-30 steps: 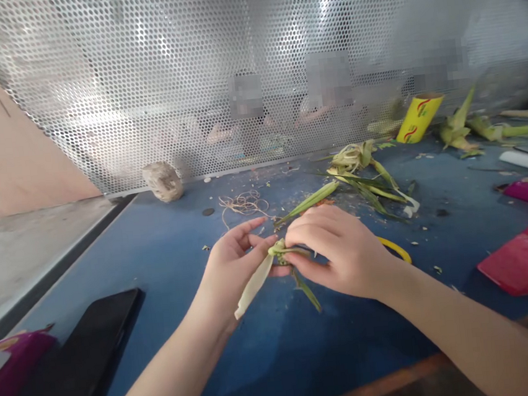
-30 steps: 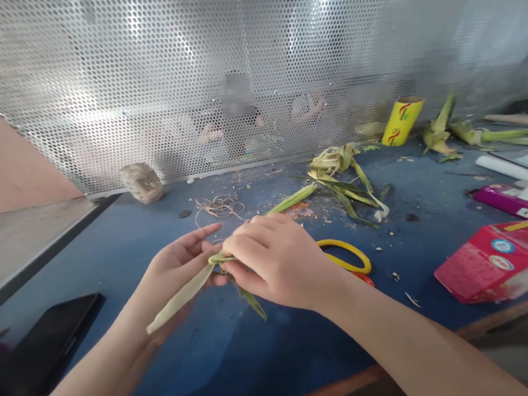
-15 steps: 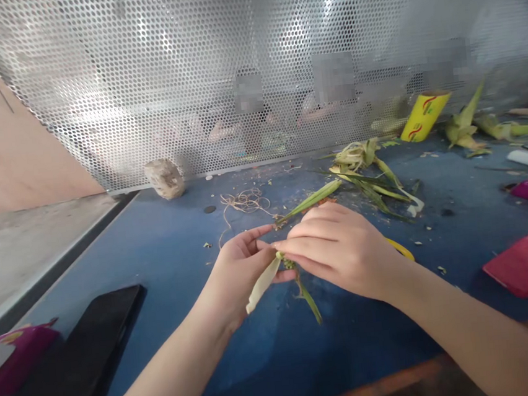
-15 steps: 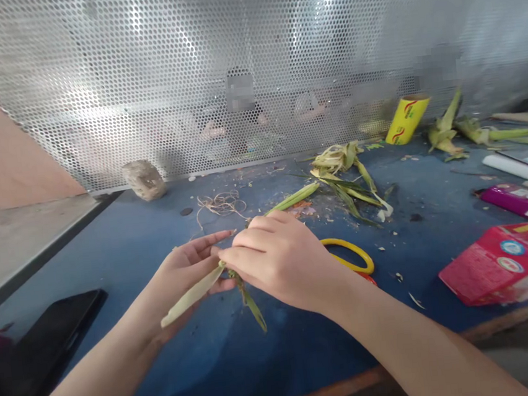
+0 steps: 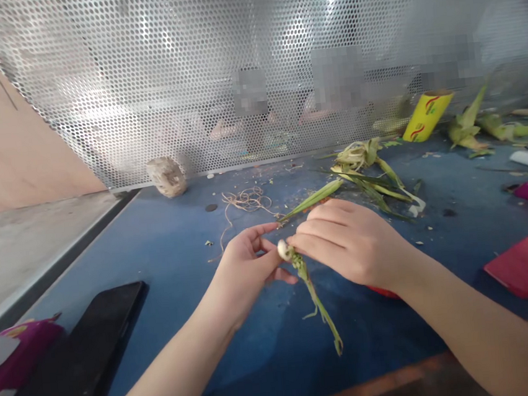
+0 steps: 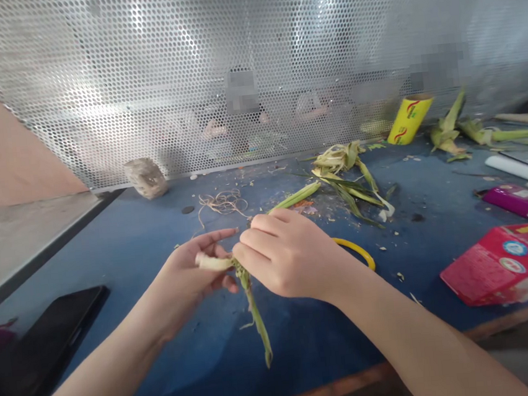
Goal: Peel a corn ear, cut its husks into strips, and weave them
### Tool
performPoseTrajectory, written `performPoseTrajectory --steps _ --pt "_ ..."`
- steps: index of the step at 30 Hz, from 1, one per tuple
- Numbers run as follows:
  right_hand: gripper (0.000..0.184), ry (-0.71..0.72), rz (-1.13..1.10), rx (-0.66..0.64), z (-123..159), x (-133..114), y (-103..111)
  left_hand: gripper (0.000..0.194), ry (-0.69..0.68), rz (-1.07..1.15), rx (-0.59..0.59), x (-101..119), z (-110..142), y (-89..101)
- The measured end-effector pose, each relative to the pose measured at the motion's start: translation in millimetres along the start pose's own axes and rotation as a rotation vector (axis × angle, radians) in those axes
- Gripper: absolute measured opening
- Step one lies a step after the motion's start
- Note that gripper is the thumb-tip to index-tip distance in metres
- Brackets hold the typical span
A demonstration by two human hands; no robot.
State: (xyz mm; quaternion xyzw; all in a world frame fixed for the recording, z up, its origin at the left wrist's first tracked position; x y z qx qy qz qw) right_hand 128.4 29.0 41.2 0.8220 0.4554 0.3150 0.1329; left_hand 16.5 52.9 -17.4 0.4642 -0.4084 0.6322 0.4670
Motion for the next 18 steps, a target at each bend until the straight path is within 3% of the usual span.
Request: performPoseTrajectory --steps 8,15,18 --pt "0.024 0.094 0.105 -0.008 2.0 -3.9 -4.1 0.031 -0.078 -0.077 -0.076 5.2 1.2 -4.8" --pt "0.02 0.11 0.065 0.029 2.4 -4.9 -0.4 0.033 -0.033 -0.008 -0.15 6.9 4.9 -8.8" --pt "0.017 0.105 0.011 0.068 4.6 -4.3 2.8 0.037 -0.008 0.016 -0.13 6.8 4.6 -5.6"
Point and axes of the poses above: each hand's wrist, its own z-axis away from the middle knuckle, its own y-axis out of the back of the hand, x = y × z, the point moved 7 cm from there along -z, towards the middle knuckle, and after that the axes turned 11 degrees about x, right-handed, at the moved point
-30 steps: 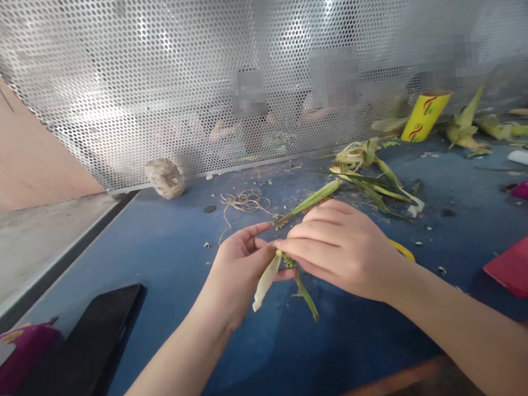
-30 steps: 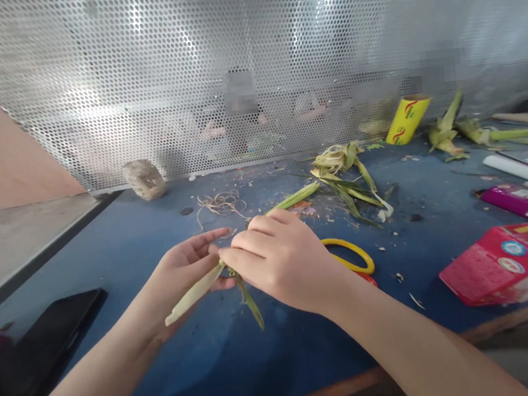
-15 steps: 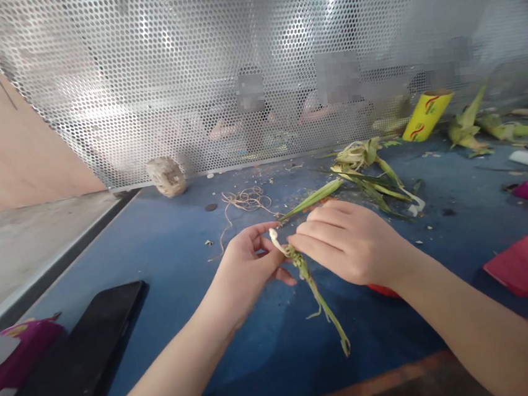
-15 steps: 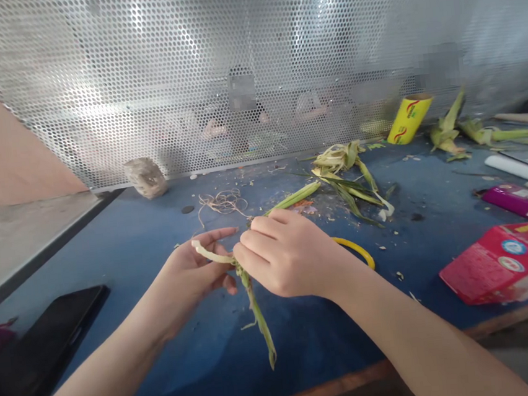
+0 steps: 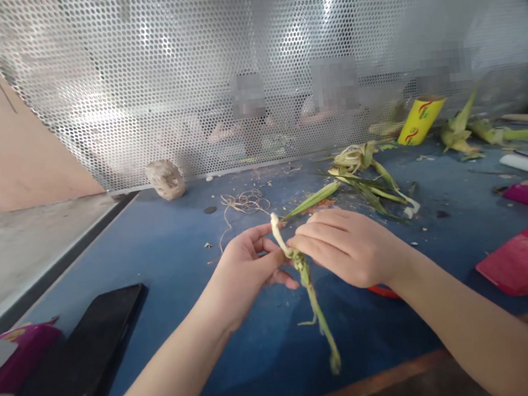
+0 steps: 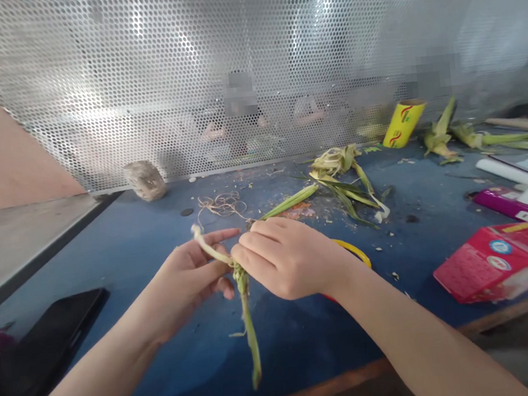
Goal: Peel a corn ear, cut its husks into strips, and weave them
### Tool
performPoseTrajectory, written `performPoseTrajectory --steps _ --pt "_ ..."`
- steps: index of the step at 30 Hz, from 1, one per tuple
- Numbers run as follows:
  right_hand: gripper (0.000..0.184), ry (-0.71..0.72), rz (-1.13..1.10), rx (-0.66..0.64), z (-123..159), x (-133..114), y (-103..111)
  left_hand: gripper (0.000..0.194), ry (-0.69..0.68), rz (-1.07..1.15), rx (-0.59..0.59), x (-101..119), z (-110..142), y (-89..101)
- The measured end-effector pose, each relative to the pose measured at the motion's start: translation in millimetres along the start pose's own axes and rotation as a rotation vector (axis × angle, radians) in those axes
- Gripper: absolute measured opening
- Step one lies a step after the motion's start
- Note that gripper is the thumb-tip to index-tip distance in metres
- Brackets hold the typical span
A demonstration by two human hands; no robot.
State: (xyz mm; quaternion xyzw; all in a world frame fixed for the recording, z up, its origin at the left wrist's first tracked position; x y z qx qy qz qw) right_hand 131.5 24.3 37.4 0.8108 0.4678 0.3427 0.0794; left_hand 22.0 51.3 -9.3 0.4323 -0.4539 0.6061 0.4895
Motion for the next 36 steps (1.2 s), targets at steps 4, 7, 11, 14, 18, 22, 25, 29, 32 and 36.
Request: performPoseTrajectory --steps 4,7,11,14,18,22,25,29,32,36 --pt "0.018 -0.255 -0.212 0.09 2 16 3 0.048 -0.077 -0.003 0.069 6 -1 7.3" --pt "0.021 -0.756 -0.502 0.157 14 44 -5 0.05 -0.325 -0.109 0.162 23 3 13.5" --pt "0.036 -1.199 -0.962 -0.071 32 45 -37 0.05 -0.586 -0.236 0.238 38 14 14.5" --pt "0.034 -1.298 -1.124 -0.224 38 35 -50 0.049 -0.593 -0.243 0.208 37 16 10.8" --pt "0.032 -1.357 -1.309 -0.323 40 21 -59 0.048 -0.557 -0.213 0.179 36 16 7.9" --pt "0.028 -1.334 -1.452 -0.189 33 16 -58 0.045 -0.57 -0.195 0.203 36 16 10.0" --pt "0.032 -1.342 -1.398 -0.052 32 21 -56 0.044 -0.556 -0.175 0.182 35 14 9.2" --pt "0.021 -1.29 -1.339 0.039 30 28 -50 0.042 -0.509 -0.122 0.15 34 13 6.9" --pt "0.012 -1.233 -1.359 0.044 25 28 -46 0.039 -0.449 -0.06 0.088 31 13 3.2" --pt "0.01 -1.227 -1.264 0.121 24 34 -38 0.042 -0.367 0.078 0.019 28 12 0.4"
Point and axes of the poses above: each hand's wrist, its own z-axis away from the middle knuckle, its own y-axis out of the back of the hand, x = y × z, the point moved 7 cm from there along -z, towards the middle knuckle, and after that the axes turned 11 degrees about x, right-handed, at the moved point
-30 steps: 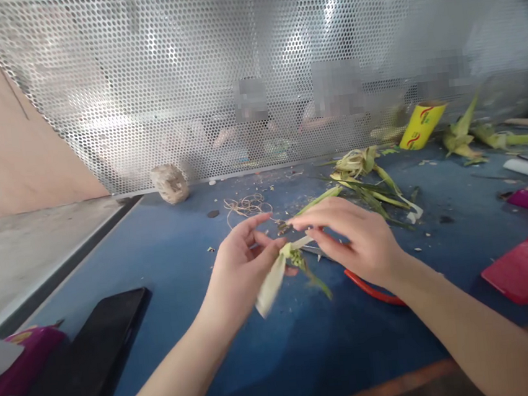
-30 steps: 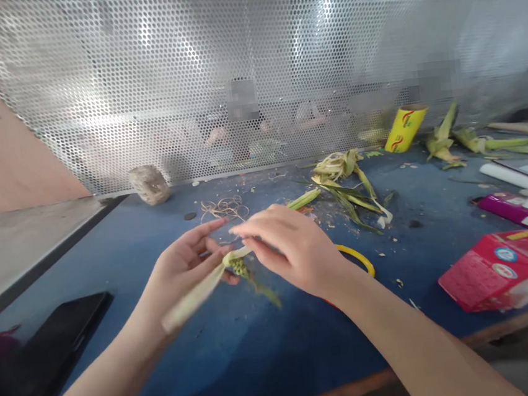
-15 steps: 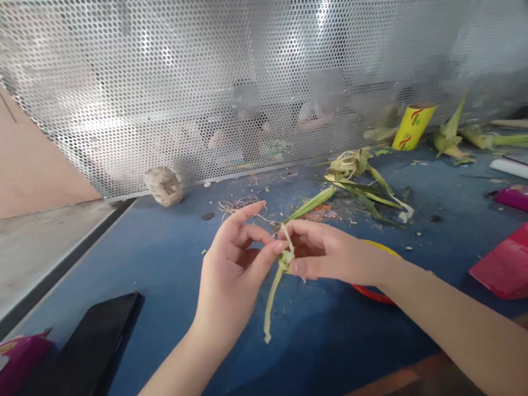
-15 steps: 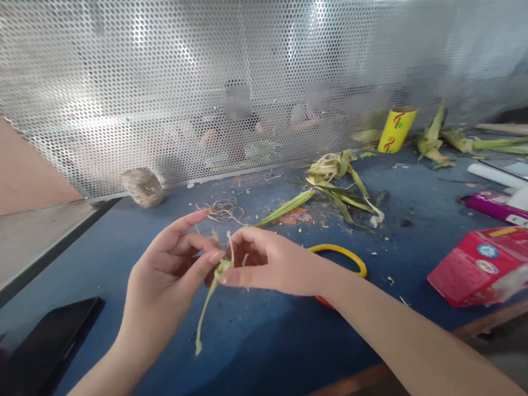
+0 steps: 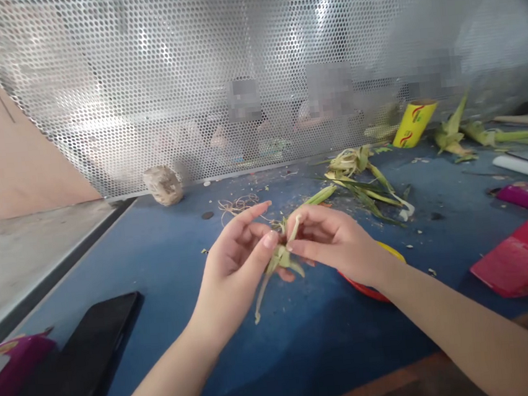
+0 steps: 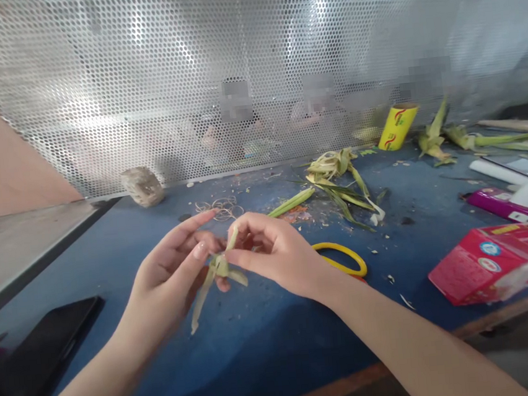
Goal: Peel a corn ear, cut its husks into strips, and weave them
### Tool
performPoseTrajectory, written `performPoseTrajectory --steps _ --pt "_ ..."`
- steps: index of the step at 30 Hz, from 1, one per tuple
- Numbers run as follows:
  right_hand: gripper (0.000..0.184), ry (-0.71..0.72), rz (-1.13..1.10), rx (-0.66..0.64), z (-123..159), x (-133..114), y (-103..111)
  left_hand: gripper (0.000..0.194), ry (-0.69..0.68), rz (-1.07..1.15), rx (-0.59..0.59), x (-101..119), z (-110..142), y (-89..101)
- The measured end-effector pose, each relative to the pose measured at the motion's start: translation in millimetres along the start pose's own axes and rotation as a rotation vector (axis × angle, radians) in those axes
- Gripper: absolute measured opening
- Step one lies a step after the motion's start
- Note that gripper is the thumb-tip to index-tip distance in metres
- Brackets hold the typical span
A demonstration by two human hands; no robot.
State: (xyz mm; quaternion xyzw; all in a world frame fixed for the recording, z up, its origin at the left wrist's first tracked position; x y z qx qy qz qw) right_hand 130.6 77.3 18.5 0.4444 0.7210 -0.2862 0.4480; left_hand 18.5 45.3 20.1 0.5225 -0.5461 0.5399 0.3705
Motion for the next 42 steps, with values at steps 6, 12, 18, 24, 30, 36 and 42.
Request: performPoseTrajectory --steps 6,12,18,24,30,36,42 --pt "0.009 0.099 -0.036 0.087 -2 -8 5 0.061 0.132 0.174 0.089 -7 -4 4.0" --pt "0.007 0.178 0.066 0.063 2 -11 1 0.061 0.221 0.166 0.102 -15 -4 7.2" --pt "0.006 0.308 0.347 0.104 6 -19 4 0.051 0.196 0.132 0.048 -14 -2 6.6" --pt "0.006 0.131 0.074 0.022 5 -4 -4 0.053 0.09 0.095 0.082 -7 -1 5.2" --pt "0.006 0.09 -0.012 0.046 4 2 -4 0.051 -0.114 -0.02 0.149 7 3 6.0" --pt "0.005 0.199 0.171 0.135 5 -1 2 0.046 -0.008 0.012 0.134 -2 -2 8.8" --pt "0.006 0.476 0.595 0.156 13 -13 -1 0.04 0.203 0.092 0.054 -20 0 1.7"
Point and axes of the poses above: each hand's wrist, its own z-axis away from the middle knuckle, its own y-axis out of the back of the hand, x = y × z, the point moved 7 cm from there along -z, towards the middle knuckle, and after that the axes turned 11 degrees about x, right-handed, at the moved point
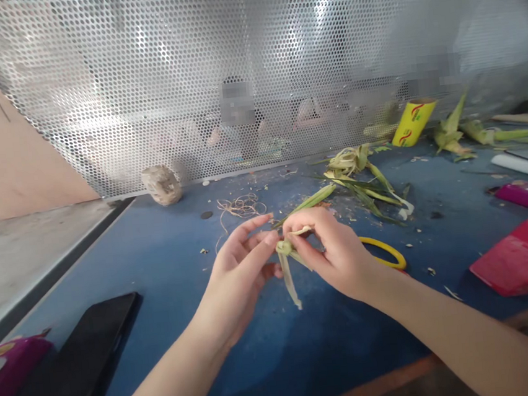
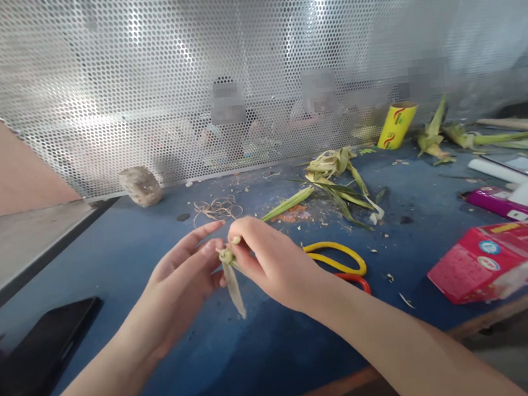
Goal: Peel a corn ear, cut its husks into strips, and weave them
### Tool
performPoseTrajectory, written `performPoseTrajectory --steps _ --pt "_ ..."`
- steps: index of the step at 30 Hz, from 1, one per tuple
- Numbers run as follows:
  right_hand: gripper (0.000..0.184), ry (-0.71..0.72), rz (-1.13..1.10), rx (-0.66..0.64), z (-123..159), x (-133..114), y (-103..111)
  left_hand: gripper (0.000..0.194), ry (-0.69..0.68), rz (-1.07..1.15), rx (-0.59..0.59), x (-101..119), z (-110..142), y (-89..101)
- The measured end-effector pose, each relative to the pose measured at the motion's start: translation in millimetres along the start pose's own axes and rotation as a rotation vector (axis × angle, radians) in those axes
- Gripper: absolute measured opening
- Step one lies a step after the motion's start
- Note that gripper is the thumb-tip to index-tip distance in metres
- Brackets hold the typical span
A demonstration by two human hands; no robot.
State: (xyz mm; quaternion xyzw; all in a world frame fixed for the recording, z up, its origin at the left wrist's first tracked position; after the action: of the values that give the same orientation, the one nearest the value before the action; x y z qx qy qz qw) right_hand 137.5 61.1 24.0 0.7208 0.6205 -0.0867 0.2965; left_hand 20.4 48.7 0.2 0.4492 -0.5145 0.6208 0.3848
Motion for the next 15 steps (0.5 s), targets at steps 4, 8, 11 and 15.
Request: performPoseTrajectory --steps 4,8,11,15 --pt "0.009 0.104 0.021 -0.022 0 -6 -2 0.038 -0.088 -0.149 -0.034 0 1 -2.7" --pt "0.013 0.107 -0.023 0.025 -5 -9 3 0.024 -0.176 -0.277 -0.001 5 1 0.5" --pt "0.008 0.024 -0.064 0.035 -8 -6 7 0.017 -0.242 -0.321 0.035 12 1 2.2" --pt "0.004 -0.143 -0.199 -0.021 -10 1 6 0.007 -0.304 -0.343 0.022 17 3 0.0"
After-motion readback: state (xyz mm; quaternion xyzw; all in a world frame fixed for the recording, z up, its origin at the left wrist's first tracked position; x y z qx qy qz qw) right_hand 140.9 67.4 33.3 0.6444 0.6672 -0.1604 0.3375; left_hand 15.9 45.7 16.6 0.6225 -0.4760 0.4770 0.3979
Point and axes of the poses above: each hand's wrist, its own z-axis away from the middle knuckle, its own y-axis out of the back of the hand, x = y × z, the point moved 7 cm from there along -z, towards the middle knuckle, and after that the axes turned 11 degrees about x, right-handed, at the moved point
